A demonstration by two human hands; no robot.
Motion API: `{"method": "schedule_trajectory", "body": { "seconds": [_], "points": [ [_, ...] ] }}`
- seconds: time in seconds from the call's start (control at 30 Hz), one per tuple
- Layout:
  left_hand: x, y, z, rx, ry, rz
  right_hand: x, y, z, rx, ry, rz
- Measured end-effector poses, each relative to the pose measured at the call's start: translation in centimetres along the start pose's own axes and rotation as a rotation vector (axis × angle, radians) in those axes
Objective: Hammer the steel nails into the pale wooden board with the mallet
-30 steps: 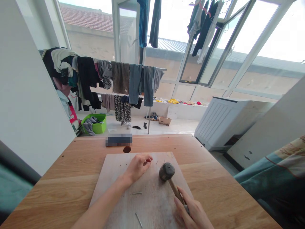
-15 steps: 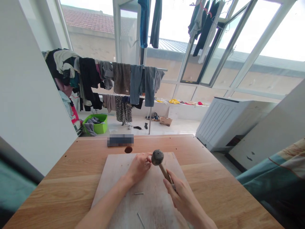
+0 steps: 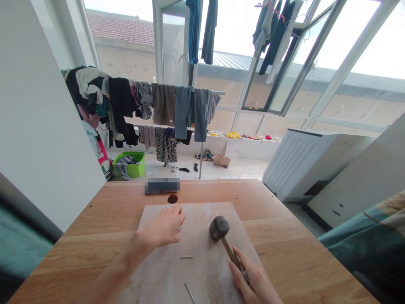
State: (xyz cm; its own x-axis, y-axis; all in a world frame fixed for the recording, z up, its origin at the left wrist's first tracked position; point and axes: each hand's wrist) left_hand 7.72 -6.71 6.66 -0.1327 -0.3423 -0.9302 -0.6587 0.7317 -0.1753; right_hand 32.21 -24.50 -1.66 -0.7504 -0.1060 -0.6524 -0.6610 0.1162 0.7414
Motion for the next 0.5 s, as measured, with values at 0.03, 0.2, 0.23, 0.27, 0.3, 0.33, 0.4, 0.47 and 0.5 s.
{"method": "schedule_trajectory", "body": {
  "seconds": [0.03, 0.2, 0.23, 0.27, 0.3, 0.33, 0.4, 0.47, 0.5],
  "points": [
    [0.1, 0.0, 0.0, -0.009, 0.016, 0.024, 0.0, -0.1, 0.0, 0.004, 0.005, -0.006],
    [0.4, 0.2, 0.5, -0.012, 0.056, 0.003, -0.1, 0.0, 0.1, 0.001, 0.027, -0.010],
    [0.4, 0.4, 0.5, -0.007, 0.059, 0.006, -0.1, 0.0, 0.1, 0.005, 0.027, 0.003],
    [0.3, 0.5, 0.6, -0.005, 0.059, 0.006, 0.0, -0.1, 0.1, 0.008, 0.024, 0.020],
    [0.3, 0.6, 0.7, -0.004, 0.049, -0.005, 0.0, -0.1, 0.1, 0.011, 0.019, 0.039],
    [0.3, 0.7, 0.8, 0.001, 0.028, -0.037, 0.1, -0.1, 0.1, 0.013, 0.011, 0.058],
    [0.5, 0.8, 1.6, 0.049, -0.047, -0.193, 0.1, -0.2, 0.1, 0.013, -0.011, 0.083],
    [1.2, 0.7, 2.9, 0.135, -0.182, -0.421, 0.2, -0.3, 0.2, 0.007, -0.019, 0.087],
    [1.7, 0.6, 3.7, 0.174, -0.264, -0.528, 0.2, -0.4, 0.2, 0.000, -0.017, 0.086]
  ]
}}
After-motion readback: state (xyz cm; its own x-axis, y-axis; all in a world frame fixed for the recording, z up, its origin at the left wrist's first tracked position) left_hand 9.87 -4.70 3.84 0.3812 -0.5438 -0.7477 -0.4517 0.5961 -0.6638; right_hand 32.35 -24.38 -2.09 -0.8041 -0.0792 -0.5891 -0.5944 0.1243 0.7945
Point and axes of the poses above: each hand's wrist, its own z-axis towards the middle knuckle, its own x-axis out of the palm, y = z × x, and after that the axes turned 14 degrees about y, right-handed
